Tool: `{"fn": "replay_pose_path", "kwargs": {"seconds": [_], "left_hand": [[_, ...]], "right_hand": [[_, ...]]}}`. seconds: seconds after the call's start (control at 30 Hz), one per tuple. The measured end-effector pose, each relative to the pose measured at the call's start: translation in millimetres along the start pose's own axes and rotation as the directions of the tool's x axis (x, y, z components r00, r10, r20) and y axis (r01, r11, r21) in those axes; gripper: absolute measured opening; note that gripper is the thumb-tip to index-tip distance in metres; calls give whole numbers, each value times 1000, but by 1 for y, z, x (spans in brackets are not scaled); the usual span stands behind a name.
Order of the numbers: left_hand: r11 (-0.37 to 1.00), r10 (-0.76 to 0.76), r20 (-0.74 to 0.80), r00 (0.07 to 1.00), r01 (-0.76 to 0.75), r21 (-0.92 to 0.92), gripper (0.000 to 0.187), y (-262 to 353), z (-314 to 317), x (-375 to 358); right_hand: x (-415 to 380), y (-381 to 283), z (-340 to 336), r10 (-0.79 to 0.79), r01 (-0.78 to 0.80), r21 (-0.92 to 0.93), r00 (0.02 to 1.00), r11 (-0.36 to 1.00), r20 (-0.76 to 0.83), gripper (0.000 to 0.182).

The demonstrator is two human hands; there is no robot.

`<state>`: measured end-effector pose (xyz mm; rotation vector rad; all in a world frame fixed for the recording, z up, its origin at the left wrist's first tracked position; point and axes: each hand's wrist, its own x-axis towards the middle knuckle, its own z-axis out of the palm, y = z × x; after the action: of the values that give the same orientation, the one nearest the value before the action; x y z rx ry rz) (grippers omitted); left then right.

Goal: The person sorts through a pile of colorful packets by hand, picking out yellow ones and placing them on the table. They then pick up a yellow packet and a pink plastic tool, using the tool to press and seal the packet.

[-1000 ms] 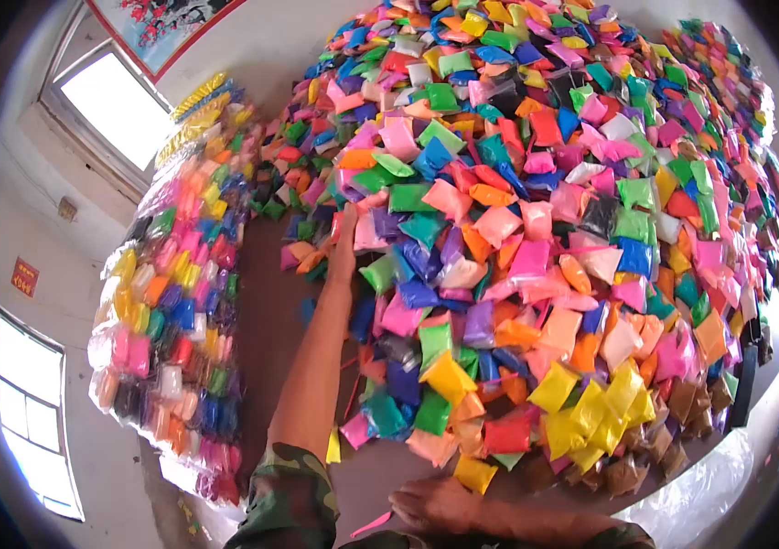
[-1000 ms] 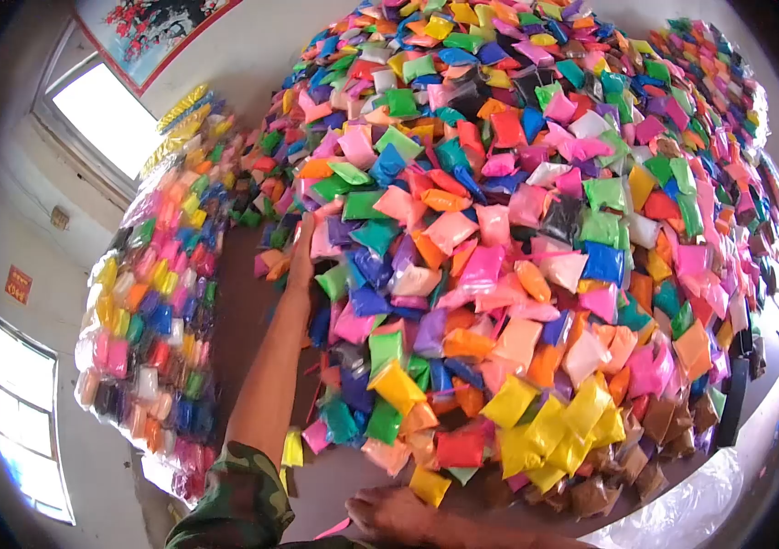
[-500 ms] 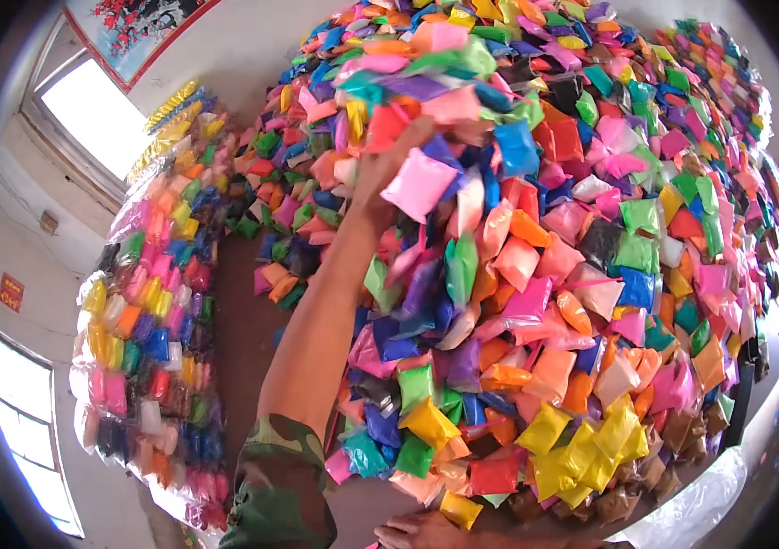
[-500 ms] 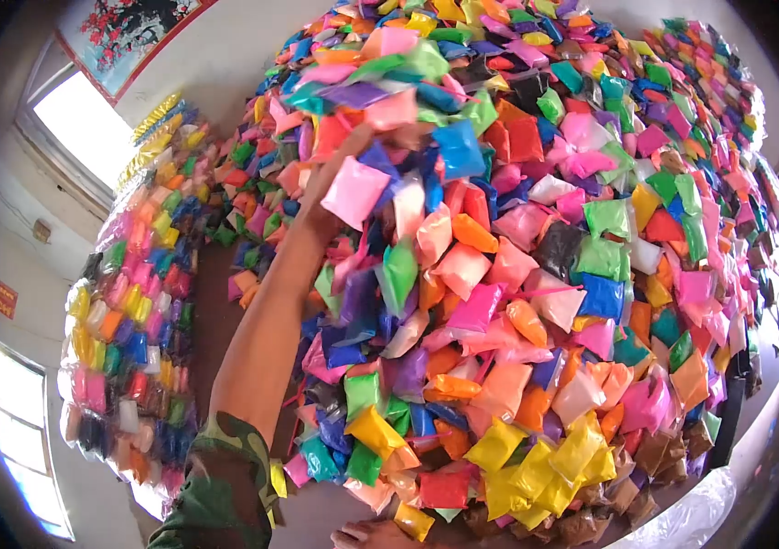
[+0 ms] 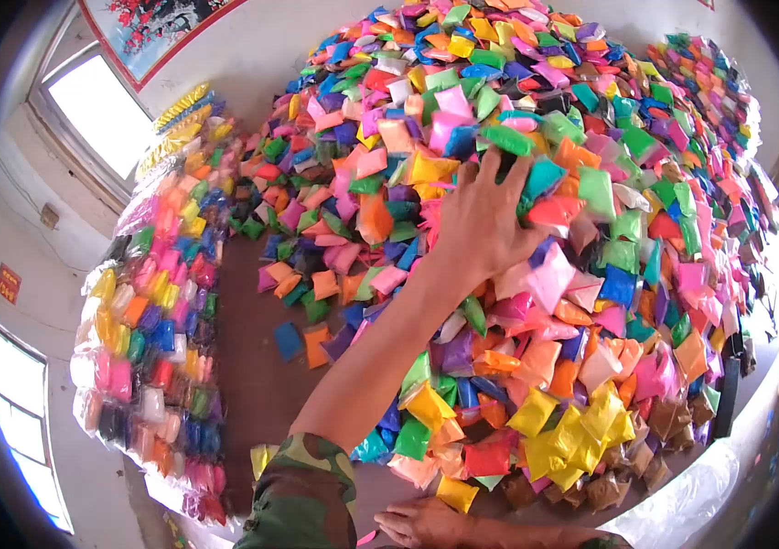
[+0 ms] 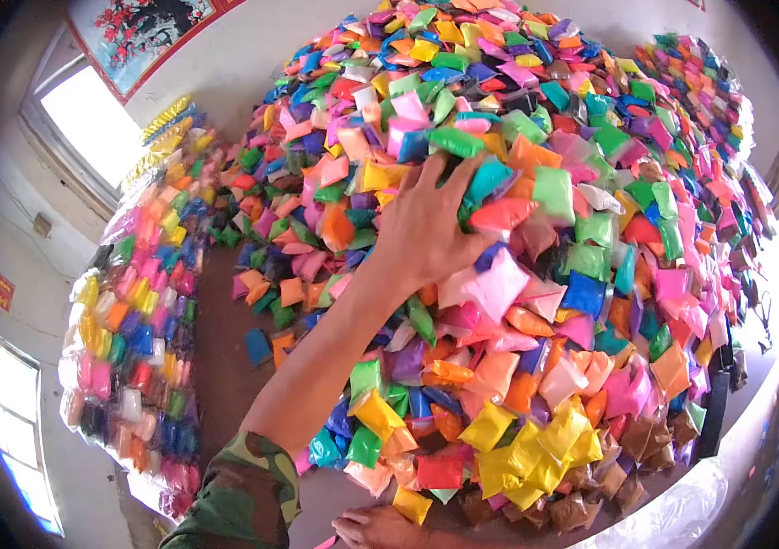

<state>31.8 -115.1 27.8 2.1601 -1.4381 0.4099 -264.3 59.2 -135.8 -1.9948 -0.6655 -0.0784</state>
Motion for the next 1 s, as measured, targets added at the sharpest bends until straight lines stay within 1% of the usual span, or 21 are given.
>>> {"fn": "replay_pose_path", "kwargs": {"seconds": [0.03,0.07,0.17,0.2,0.3,0.33,0.4,0.43,0.5,0.6,0.67,0.7,0.77,0.8,0.9,0.93,1.0], "left_hand": [[1000,-14,68,998,14,9,84,3,-7,-6],[999,15,39,999,-16,37,86,1,-9,-14],[995,-28,40,999,24,99,86,-7,-18,-39],[997,-77,60,995,75,34,81,-6,-27,-48],[989,-70,91,993,57,135,74,-26,-38,-83],[996,-58,93,994,50,77,68,-31,-45,-93],[998,-59,106,993,56,30,69,-49,-50,-113],[998,-60,113,992,60,9,70,-57,-53,-122],[994,-100,128,987,104,-25,66,-60,-67,-131],[974,-158,183,970,184,-134,64,-71,-83,-140],[945,-201,211,957,246,-215,65,-80,-90,-144],[938,-233,202,951,275,-212,66,-88,-90,-149],[919,-300,186,936,335,-206,68,-102,-87,-160],[879,-371,245,896,424,-219,65,-102,-90,-164],[886,-366,150,918,393,-247,57,-120,-82,-183],[934,-276,56,959,282,-218,50,-131,-77,-189],[847,-408,140,902,431,-312,48,-136,-82,-195]], "right_hand": [[-1,0,2,-16,16,-29,1000,999,-3,46],[-2,3,6,-33,33,-61,999,998,-5,45],[-5,20,31,-63,60,-117,998,991,-18,41],[-4,23,37,-68,64,-129,997,990,-24,39],[-1,25,34,-154,137,-90,963,986,-222,30],[0,23,32,-99,90,-53,973,995,-209,29],[2,16,26,12,-9,19,985,1000,-175,26],[3,16,26,22,-17,31,988,999,-152,26],[4,19,27,37,-32,53,994,998,-105,25],[5,23,31,-64,74,34,970,997,-235,23],[2,19,23,15,-5,77,992,997,-122,31],[2,18,18,52,-46,95,997,994,-64,35],[1,21,19,64,-64,112,998,992,7,37],[0,21,19,68,-73,120,997,990,43,38],[-1,20,17,94,-101,95,993,990,78,39],[-1,20,18,90,-97,103,993,990,71,39],[-1,22,19,80,-86,113,995,990,55,39]]}}
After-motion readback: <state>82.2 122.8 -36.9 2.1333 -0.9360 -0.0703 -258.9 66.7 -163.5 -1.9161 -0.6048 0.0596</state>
